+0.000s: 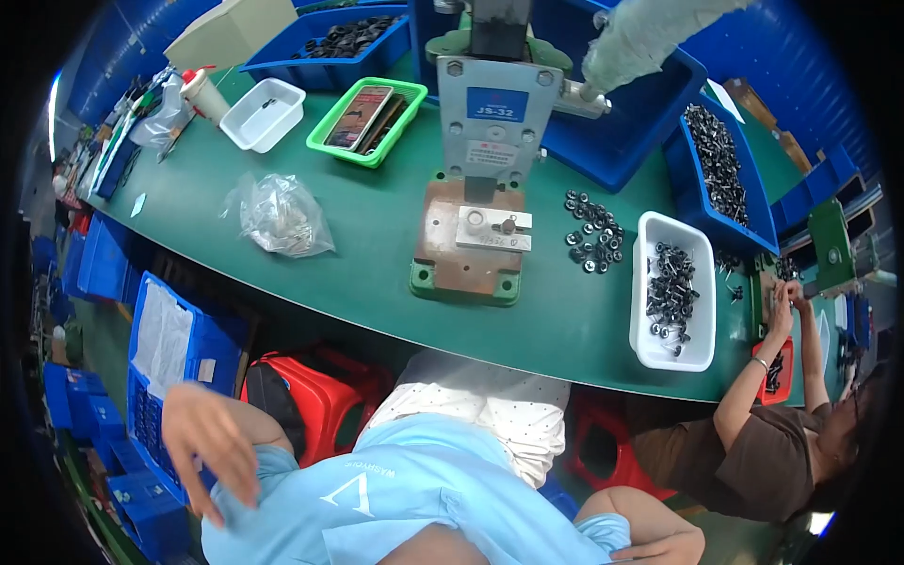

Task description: Use a manual press machine to assemble small metal and plastic components at a factory workbench.

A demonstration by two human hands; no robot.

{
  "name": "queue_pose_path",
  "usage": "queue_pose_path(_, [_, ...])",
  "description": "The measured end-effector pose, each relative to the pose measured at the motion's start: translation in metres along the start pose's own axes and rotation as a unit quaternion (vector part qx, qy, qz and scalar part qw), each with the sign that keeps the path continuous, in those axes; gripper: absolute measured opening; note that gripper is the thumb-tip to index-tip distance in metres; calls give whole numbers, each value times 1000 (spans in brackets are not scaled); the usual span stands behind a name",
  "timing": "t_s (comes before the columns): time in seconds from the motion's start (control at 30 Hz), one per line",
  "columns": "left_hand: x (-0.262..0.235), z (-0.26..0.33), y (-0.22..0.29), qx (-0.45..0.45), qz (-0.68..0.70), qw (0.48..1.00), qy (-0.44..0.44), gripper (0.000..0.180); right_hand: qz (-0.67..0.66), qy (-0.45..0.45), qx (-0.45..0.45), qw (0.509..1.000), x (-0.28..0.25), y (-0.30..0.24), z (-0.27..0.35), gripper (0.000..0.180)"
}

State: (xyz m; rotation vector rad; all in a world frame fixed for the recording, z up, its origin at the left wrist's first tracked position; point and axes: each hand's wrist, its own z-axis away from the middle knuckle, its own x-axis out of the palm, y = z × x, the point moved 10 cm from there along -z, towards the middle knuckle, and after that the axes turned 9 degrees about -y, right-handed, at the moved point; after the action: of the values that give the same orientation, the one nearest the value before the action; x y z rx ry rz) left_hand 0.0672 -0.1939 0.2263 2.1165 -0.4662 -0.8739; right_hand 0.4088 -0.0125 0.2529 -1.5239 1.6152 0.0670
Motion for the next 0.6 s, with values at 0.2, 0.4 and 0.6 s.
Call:
queue_pose_path(0.2, [-115,225,-124,-512,-240,621,543,21,-109,490,-12,865,-46,84,113,76])
queue_pose_path(0.4, [-142,258,-192,-588,-393,591,387,21,-170,329,309,876,14,204,100,48])
queue_pose_path(0.6, [-159,268,-205,-767,-336,479,264,53,-126,388,379,831,2,197,111,46])
